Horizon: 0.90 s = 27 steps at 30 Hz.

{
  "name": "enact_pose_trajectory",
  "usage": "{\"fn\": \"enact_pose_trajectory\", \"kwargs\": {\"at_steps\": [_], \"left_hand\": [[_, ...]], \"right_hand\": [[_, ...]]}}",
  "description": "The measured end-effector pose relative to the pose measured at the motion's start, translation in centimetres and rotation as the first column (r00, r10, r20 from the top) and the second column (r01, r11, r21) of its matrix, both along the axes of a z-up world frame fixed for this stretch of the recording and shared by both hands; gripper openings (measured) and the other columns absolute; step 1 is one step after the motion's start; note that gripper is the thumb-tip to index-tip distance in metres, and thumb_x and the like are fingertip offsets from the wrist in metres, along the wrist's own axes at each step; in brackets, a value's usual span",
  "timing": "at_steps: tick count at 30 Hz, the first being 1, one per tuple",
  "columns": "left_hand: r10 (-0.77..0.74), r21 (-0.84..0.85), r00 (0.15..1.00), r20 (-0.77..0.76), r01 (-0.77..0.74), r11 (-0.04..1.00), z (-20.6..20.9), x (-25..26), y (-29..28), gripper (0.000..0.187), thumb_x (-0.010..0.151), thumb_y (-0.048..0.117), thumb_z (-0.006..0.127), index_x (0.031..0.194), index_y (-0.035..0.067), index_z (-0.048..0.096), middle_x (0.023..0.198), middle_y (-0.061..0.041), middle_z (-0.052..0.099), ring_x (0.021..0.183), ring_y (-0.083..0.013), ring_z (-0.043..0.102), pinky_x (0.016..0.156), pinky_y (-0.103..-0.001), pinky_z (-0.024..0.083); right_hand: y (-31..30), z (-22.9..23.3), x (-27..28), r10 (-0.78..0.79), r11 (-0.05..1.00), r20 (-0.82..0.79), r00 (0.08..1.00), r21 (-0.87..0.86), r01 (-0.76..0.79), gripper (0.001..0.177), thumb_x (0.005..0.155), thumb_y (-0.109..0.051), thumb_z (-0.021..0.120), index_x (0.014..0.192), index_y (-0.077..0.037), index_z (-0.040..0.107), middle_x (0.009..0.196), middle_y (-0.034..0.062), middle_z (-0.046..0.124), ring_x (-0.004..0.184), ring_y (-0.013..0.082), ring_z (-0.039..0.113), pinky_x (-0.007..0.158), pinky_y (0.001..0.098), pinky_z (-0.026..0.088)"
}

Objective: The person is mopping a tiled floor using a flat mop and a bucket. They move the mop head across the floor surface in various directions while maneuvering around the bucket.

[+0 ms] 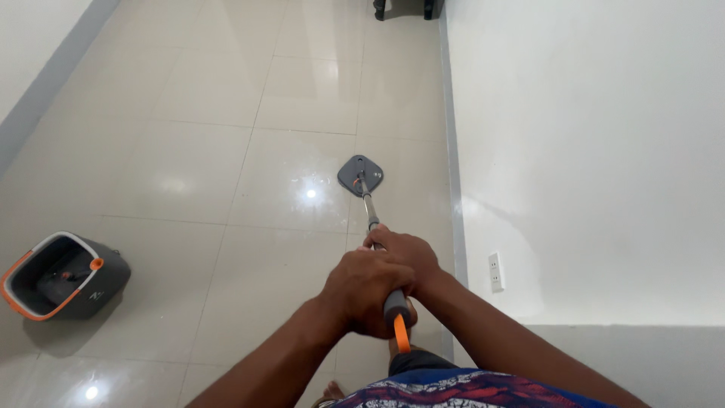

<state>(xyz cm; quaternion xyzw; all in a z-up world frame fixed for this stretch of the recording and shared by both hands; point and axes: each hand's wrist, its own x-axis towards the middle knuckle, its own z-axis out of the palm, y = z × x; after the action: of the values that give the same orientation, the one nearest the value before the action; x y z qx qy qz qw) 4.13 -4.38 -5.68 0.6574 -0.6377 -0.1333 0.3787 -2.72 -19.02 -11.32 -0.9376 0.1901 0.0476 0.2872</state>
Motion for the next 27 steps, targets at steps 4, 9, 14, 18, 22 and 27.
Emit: {"fn": "enact_pose_trajectory", "kwargs": {"at_steps": [4,9,14,18,22,27], "left_hand": [[-0.038,0.132,0.999,-0.022,0.041,0.99,1.3,-1.9,3.1,0.018,0.058,0.031,0.069,0.069,0.017,0.066,0.067,-0.003,0.067,0.068,-0.0223,0.066,0.062,-0.038,0.051],[-0.146,0.145,0.988,-0.057,0.153,0.978,2.2,-4.1,6.4,0.028,0.052,0.033,0.075,0.073,0.015,0.069,0.074,-0.006,0.069,0.073,-0.025,0.067,0.062,-0.039,0.051],[-0.141,0.16,0.986,-0.09,0.154,0.975,2.1,-5.9,8.8,0.029,0.055,0.034,0.076,0.076,0.016,0.07,0.079,-0.004,0.07,0.076,-0.0235,0.069,0.063,-0.036,0.052],[-0.117,0.175,0.99,-0.08,0.13,0.976,1.9,-5.7,9.1,0.03,0.052,0.034,0.075,0.075,0.015,0.071,0.078,-0.004,0.07,0.074,-0.0239,0.068,0.062,-0.037,0.053],[-0.055,0.15,0.997,-0.053,0.062,0.987,1.1,-5.1,7.5,0.021,0.06,0.032,0.073,0.071,0.016,0.068,0.071,-0.004,0.068,0.069,-0.0238,0.067,0.062,-0.039,0.052],[0.038,0.14,0.998,-0.056,-0.03,0.99,-0.1,-3.4,3.5,0.014,0.066,0.03,0.069,0.069,0.017,0.063,0.064,-0.003,0.065,0.061,-0.0227,0.065,0.061,-0.037,0.053]], "right_hand": [[3.2,1.1,-2.2,0.03,0.999,0.047,0.998,-0.03,-0.028,0.034,0.095,-0.05,0.055,0.096,-0.018,0.065,0.084,0.0021,0.075,0.077,0.0244,0.072,0.066,0.0397,0.053],[6.9,1.8,-5.3,-0.042,0.998,0.034,0.999,0.047,0.041,0.035,0.096,-0.052,0.054,0.095,-0.019,0.066,0.077,0.0023,0.074,0.071,0.0253,0.072,0.065,0.0404,0.053],[9.7,2.4,-6.9,-0.097,0.993,-0.028,0.995,0.061,0.098,0.039,0.094,-0.056,0.057,0.093,-0.018,0.068,0.073,0.0043,0.073,0.071,0.0254,0.071,0.066,0.0397,0.053],[9.9,2.1,-6.7,-0.08,0.993,0.033,0.996,0.095,0.076,0.038,0.094,-0.054,0.056,0.095,-0.017,0.067,0.079,0.0024,0.073,0.073,0.0245,0.072,0.067,0.0385,0.053],[8.1,0.8,-5.6,-0.023,0.998,0.03,0.999,0.057,0.021,0.033,0.096,-0.049,0.056,0.095,-0.017,0.066,0.084,0.0012,0.074,0.077,0.0239,0.072,0.069,0.0386,0.053],[3.7,-0.1,-3.5,0.072,0.996,0.071,0.995,0.046,-0.075,0.021,0.088,-0.033,0.061,0.102,-0.017,0.061,0.1,-0.0024,0.073,0.083,0.021,0.072,0.072,0.0358,0.055]]}}
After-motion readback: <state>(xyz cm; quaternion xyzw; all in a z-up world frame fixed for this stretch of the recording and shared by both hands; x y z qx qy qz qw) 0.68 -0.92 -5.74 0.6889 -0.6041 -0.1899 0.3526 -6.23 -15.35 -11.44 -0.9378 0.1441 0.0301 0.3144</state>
